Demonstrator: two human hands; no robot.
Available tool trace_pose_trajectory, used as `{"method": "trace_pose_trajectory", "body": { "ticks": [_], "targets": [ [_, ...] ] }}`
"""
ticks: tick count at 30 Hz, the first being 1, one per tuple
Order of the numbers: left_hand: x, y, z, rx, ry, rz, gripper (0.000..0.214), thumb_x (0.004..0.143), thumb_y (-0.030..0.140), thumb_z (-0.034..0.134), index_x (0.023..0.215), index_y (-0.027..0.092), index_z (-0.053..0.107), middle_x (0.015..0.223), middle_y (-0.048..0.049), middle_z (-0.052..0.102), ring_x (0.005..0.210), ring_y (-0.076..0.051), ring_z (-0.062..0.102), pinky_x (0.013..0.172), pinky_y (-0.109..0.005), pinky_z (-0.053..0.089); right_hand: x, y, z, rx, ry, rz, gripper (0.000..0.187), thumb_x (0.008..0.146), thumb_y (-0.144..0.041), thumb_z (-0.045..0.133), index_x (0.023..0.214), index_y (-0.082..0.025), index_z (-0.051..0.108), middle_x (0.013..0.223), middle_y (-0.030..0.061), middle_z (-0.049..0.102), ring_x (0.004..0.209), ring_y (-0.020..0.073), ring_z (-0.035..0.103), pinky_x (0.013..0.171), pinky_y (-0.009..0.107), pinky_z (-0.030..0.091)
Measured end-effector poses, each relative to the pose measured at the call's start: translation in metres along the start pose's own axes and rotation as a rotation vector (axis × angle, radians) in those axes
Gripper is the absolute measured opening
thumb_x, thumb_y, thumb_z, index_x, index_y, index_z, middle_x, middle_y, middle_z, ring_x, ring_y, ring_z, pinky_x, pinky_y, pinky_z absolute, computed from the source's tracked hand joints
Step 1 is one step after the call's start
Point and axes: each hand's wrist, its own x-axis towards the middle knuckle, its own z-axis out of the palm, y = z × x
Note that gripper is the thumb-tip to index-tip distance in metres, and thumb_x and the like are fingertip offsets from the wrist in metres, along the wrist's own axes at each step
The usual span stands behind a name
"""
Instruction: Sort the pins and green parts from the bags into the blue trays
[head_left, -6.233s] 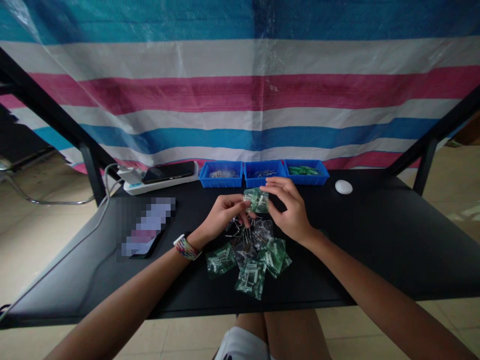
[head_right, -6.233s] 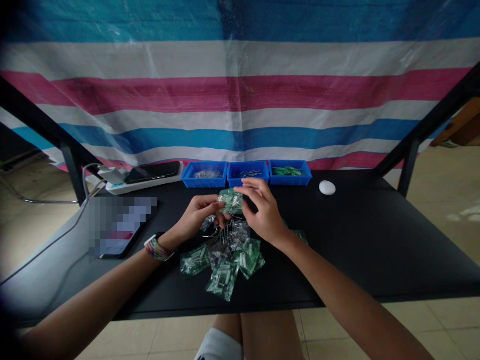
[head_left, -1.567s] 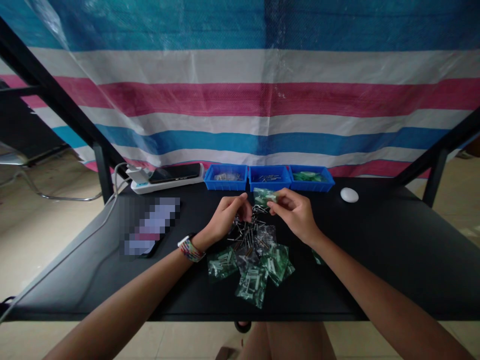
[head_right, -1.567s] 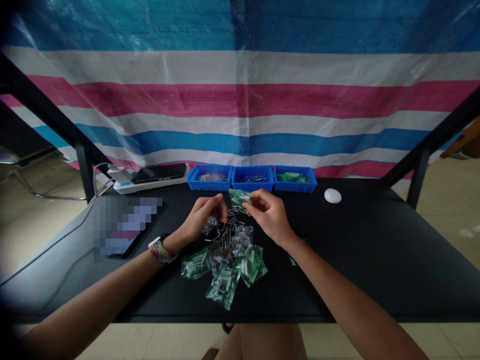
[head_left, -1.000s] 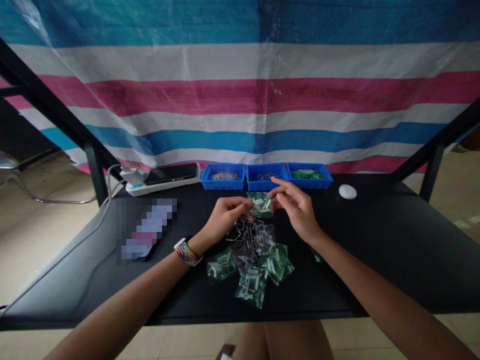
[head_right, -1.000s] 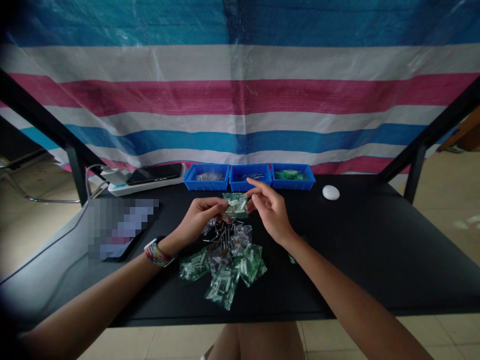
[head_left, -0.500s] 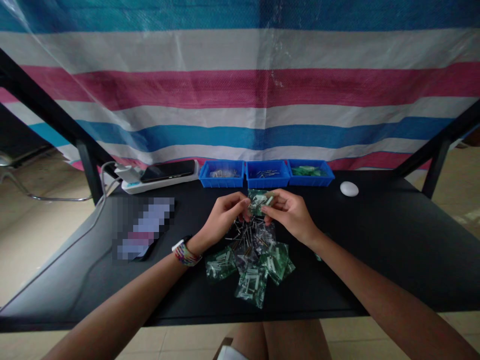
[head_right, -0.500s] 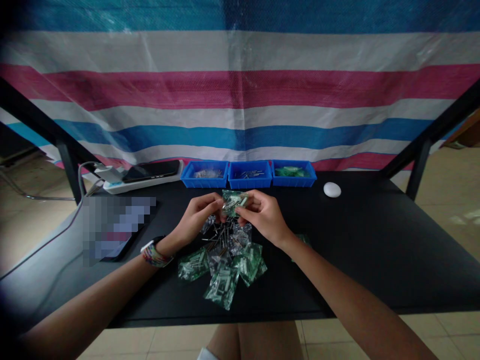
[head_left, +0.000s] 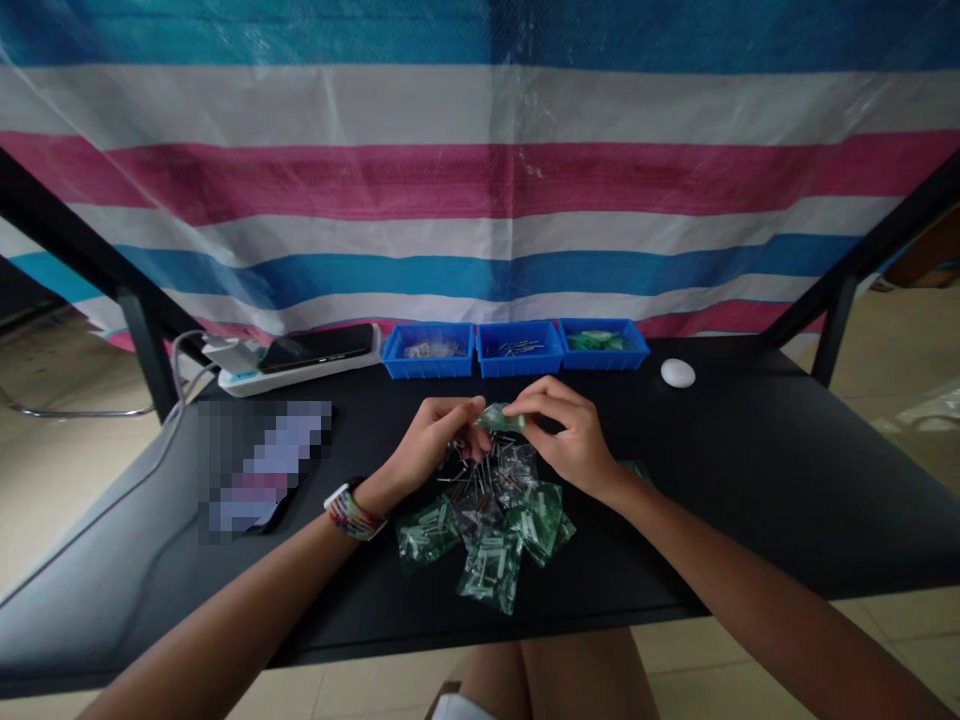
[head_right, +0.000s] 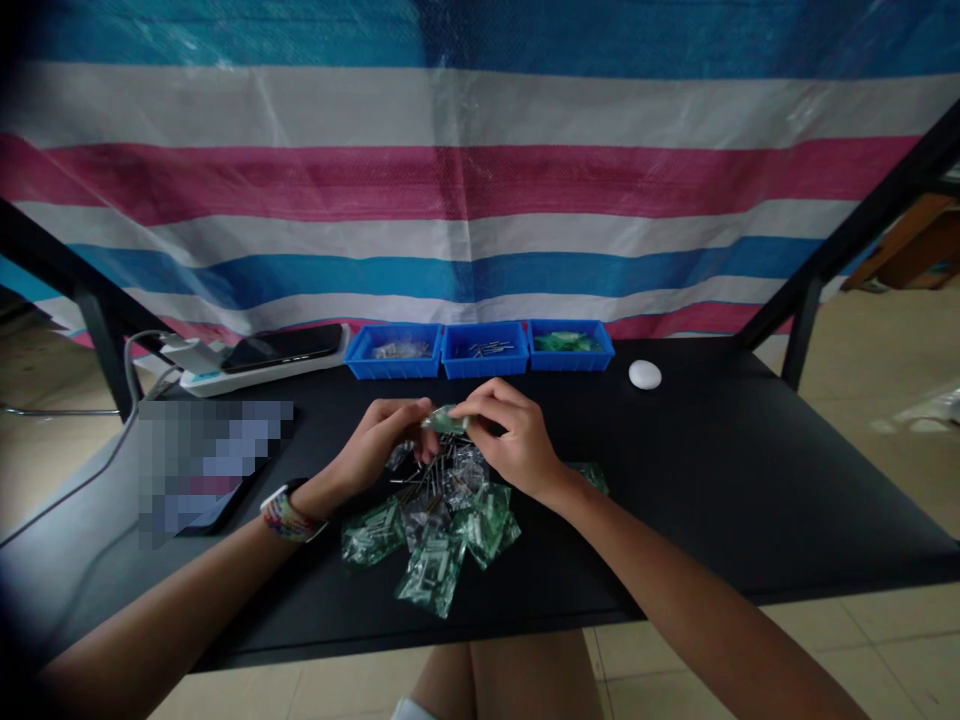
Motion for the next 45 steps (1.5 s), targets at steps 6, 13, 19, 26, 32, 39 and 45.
{"method": "trace_pose_trajectory", "body": {
  "ticks": [6,13,19,26,32,39,45],
  "targets": [
    [0.002,-0.003,0.004,-0.087,0.037,0.016,0.031,0.089,0.045,0.078,0.095,0.016,0.070,0.066,-0.0033,0.074,0.056,-0.017,0.071,0.054,-0.024,0.052,0.000,0.003,0.000,0.162,0.051,0.175,0.027,0.096,-0.023,0.067,0.117,-0.033,0.080,0.126,0.0076,0.070,0.111,0.0251,0.070,0.090,0.040,0.063],
    [0.001,-0.004,0.005,0.024,0.095,0.183,0.032,0.093,0.045,0.078,0.101,0.015,0.070,0.077,-0.0036,0.076,0.063,-0.017,0.074,0.057,-0.024,0.054,0.002,0.013,0.004,0.670,-0.001,0.530,0.041,0.086,-0.044,0.085,0.121,-0.025,0.074,0.111,0.0067,0.079,0.099,0.0245,0.077,0.092,0.048,0.068],
    [-0.005,-0.008,0.009,0.194,0.147,0.342,0.026,0.099,0.041,0.073,0.112,0.018,0.069,0.094,-0.0039,0.073,0.072,-0.015,0.073,0.062,-0.024,0.055,0.006,0.022,0.001,0.627,0.101,0.499,0.029,0.080,-0.042,0.091,0.099,-0.022,0.081,0.100,0.0048,0.081,0.094,0.0235,0.079,0.090,0.048,0.070],
    [-0.005,-0.007,0.007,0.182,0.146,0.327,0.022,0.102,0.039,0.067,0.108,0.017,0.065,0.098,-0.0044,0.069,0.072,-0.015,0.072,0.061,-0.025,0.052,0.036,0.068,-0.084,-0.433,0.435,-0.061,0.027,0.104,-0.038,0.063,0.116,-0.024,0.083,0.124,0.0114,0.080,0.122,0.0299,0.074,0.113,0.052,0.057],
    [-0.006,-0.008,0.007,0.262,0.108,0.333,0.017,0.102,0.033,0.063,0.104,0.017,0.065,0.091,-0.0046,0.070,0.072,-0.016,0.072,0.061,-0.026,0.052,0.029,0.103,-0.100,-0.929,-0.044,0.064,0.044,0.106,-0.045,0.059,0.136,-0.016,0.075,0.147,0.0162,0.070,0.146,0.0390,0.057,0.125,0.063,0.038],
    [-0.005,-0.007,0.007,0.276,0.092,0.334,0.015,0.101,0.032,0.062,0.101,0.017,0.064,0.090,-0.0044,0.070,0.072,-0.016,0.072,0.062,-0.026,0.052,0.028,0.105,-0.091,-1.020,-0.140,0.095,0.051,0.107,-0.050,0.055,0.147,-0.020,0.066,0.157,0.0129,0.062,0.154,0.0397,0.046,0.128,0.068,0.025],
    [-0.004,-0.007,0.006,0.410,0.138,0.348,0.015,0.099,0.028,0.061,0.109,0.018,0.063,0.093,-0.0046,0.072,0.080,-0.019,0.072,0.070,-0.030,0.056,0.027,0.088,-0.087,-0.920,0.136,-0.012,0.032,0.102,-0.032,0.060,0.125,-0.016,0.075,0.136,0.0178,0.071,0.135,0.0364,0.058,0.119,0.057,0.042]
  ]
}}
